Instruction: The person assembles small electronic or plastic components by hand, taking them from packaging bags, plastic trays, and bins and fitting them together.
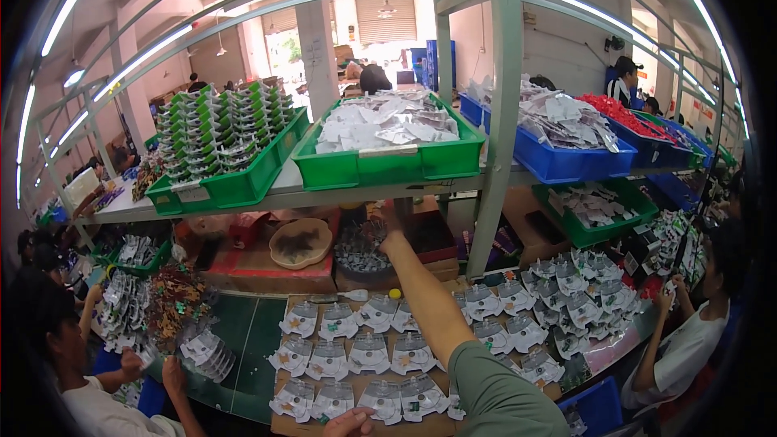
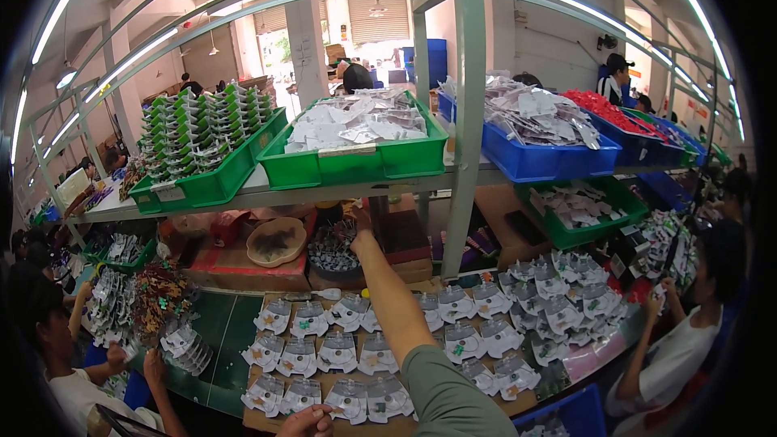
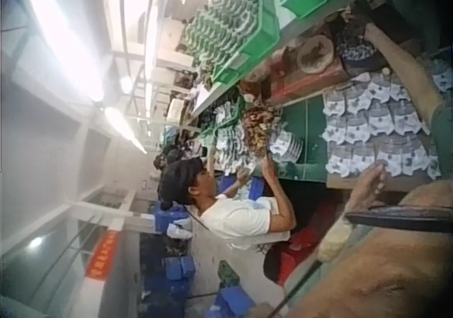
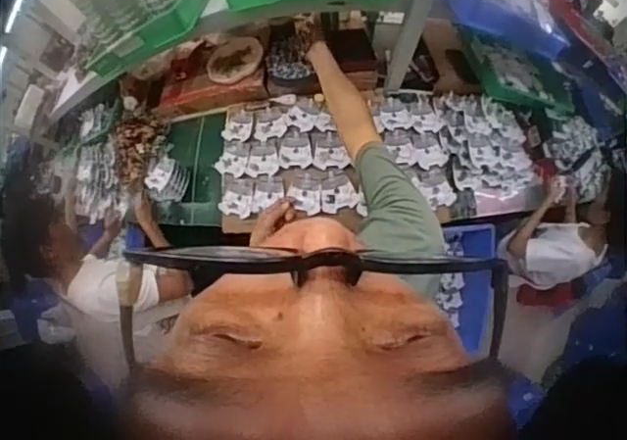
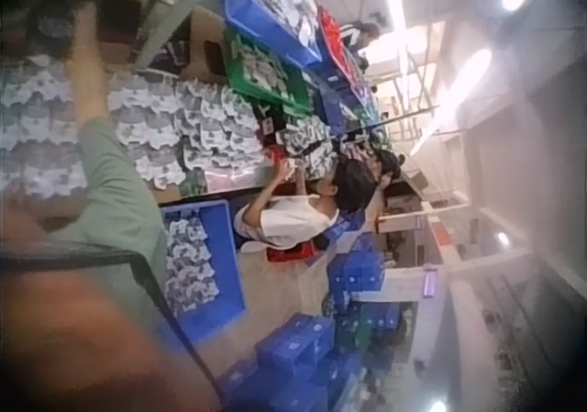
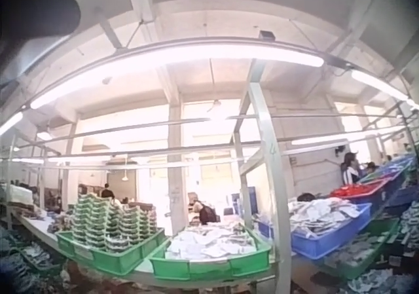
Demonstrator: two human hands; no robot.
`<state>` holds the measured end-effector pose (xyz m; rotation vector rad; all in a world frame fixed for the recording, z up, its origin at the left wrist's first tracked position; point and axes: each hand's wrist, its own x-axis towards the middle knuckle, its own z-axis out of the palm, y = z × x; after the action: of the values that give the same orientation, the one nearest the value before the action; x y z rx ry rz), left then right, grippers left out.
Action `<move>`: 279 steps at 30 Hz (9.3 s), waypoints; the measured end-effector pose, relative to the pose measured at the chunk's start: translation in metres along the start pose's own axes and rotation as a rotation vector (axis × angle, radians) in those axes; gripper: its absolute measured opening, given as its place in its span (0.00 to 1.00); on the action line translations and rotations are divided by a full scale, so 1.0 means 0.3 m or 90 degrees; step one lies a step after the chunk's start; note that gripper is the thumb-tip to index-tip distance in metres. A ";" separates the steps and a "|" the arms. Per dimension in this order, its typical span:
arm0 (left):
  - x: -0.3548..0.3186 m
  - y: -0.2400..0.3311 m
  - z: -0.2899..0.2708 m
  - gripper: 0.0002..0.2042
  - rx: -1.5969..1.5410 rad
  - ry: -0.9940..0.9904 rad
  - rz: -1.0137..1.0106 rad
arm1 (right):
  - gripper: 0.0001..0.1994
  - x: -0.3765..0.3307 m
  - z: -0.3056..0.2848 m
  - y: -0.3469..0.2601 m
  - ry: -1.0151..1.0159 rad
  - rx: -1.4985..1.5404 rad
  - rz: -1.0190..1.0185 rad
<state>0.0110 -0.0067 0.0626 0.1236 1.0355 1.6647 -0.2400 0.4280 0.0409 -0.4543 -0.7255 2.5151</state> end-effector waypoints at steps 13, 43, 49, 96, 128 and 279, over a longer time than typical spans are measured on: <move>0.433 0.211 0.008 0.25 -0.356 0.085 0.199 | 0.13 -0.547 0.148 0.118 -0.095 -0.255 -0.035; 0.568 -0.075 0.095 0.21 -0.470 0.015 0.181 | 0.08 -1.092 -0.118 0.238 -0.071 -0.864 -0.778; 0.591 -0.101 0.069 0.17 -0.424 -0.012 0.217 | 0.10 -1.080 -0.134 0.262 -0.053 -0.870 -0.773; 0.155 0.044 -0.294 0.19 -0.437 -0.015 0.106 | 0.10 -0.526 0.151 0.667 -0.180 -1.142 -0.337; 0.103 0.055 -0.320 0.22 -0.373 -0.093 0.167 | 0.09 -0.436 0.156 0.659 -0.336 -1.405 -0.349; -0.148 -0.522 -0.488 0.11 0.778 -0.009 0.210 | 0.08 -0.544 0.047 0.468 -0.354 -1.456 -0.404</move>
<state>0.0611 -0.1256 -0.1143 1.1387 1.9643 1.0632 -0.1602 0.2314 0.0017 -0.0212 -2.9267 0.1769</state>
